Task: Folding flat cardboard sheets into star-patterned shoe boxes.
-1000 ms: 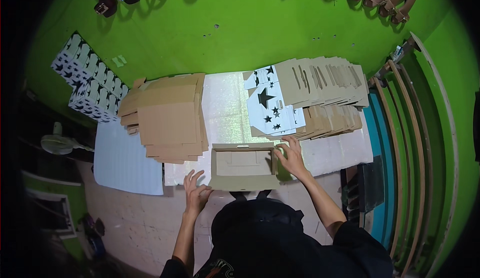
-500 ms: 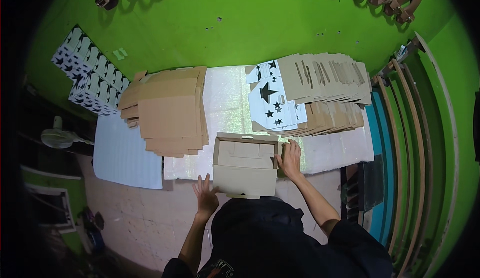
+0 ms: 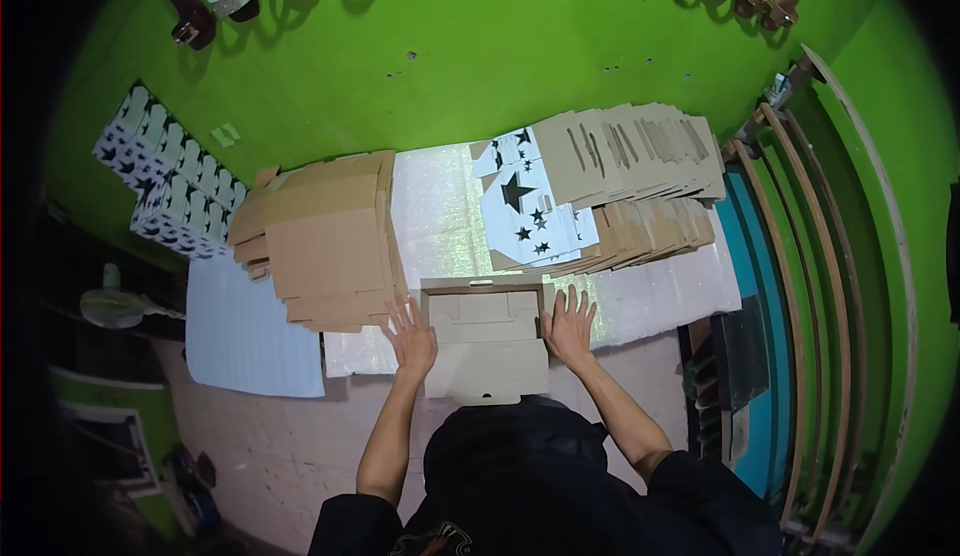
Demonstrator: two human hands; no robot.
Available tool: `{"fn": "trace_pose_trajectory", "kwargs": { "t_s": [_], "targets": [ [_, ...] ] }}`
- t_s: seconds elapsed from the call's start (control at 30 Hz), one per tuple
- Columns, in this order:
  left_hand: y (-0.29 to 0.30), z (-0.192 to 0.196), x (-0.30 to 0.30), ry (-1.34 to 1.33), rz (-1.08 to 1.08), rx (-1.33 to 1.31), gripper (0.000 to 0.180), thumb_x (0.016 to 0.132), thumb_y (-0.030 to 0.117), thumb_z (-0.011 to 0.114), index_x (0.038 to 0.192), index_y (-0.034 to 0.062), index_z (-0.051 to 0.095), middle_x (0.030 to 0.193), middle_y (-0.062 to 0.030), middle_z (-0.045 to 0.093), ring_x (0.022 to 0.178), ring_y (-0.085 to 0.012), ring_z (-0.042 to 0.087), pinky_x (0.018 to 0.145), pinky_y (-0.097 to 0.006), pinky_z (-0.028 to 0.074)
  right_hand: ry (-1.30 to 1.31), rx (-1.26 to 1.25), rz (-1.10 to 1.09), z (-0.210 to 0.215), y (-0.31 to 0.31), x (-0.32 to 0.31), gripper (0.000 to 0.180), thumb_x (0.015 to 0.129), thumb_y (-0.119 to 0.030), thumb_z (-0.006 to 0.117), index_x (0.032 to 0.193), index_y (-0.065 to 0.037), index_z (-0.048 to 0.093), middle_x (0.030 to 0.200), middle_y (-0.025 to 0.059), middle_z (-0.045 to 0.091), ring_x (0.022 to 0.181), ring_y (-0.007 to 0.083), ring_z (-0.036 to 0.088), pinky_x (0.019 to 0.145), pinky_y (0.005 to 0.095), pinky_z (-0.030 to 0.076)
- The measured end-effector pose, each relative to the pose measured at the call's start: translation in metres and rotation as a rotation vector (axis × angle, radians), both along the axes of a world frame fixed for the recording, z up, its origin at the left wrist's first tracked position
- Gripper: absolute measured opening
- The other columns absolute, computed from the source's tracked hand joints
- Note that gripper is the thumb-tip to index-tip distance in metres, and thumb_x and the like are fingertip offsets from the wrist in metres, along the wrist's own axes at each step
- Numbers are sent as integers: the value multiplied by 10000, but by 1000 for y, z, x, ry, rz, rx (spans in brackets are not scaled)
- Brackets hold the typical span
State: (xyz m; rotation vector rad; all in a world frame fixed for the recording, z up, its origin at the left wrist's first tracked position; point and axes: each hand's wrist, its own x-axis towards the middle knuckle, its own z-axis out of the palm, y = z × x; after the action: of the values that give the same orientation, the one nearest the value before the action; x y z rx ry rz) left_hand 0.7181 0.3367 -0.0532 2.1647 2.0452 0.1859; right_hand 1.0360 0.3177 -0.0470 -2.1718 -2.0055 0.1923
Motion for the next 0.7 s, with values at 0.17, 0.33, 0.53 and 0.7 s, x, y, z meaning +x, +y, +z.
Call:
{"fn": "trace_pose_trajectory", "kwargs": {
  "t_s": [0.17, 0.33, 0.53, 0.7],
  "targets": [
    [-8, 0, -4, -52, 130, -178, 810, 813, 155, 608, 1517, -77, 282, 1638, -278, 93, 1513, -483, 14, 1171, -689, 39, 117, -82, -62, 7, 6, 1, 682, 978, -389, 546, 1475, 47, 377, 1551, 279, 304, 1414, 497, 287, 1131, 670, 228],
    [-4, 36, 19, -265, -176, 133, 729, 883, 150, 578, 1503, -92, 282, 1606, -288, 194, 1503, -462, 152, 1214, -588, 117, 180, 91, 276, 34, 0, -28, 649, 973, -271, 551, 1497, 42, 333, 1552, 298, 292, 1441, 502, 262, 1188, 585, 219],
    [28, 14, 41, -183, -381, 22, 758, 896, 194, 623, 1520, -71, 284, 1607, -276, 213, 1498, -453, 184, 1214, -568, 154, 148, 23, 421, 4, 27, -63, 686, 1007, -393, 522, 1508, 37, 334, 1588, 265, 270, 1476, 443, 247, 1208, 545, 197],
    [53, -9, 11, -148, -397, 115, 763, 865, 166, 648, 1525, -21, 315, 1591, -293, 239, 1472, -480, 234, 1191, -587, 207, 68, 20, 352, -11, 51, -39, 702, 1004, -431, 510, 1517, 15, 335, 1590, 265, 268, 1473, 452, 244, 1209, 538, 199]
  ]
}}
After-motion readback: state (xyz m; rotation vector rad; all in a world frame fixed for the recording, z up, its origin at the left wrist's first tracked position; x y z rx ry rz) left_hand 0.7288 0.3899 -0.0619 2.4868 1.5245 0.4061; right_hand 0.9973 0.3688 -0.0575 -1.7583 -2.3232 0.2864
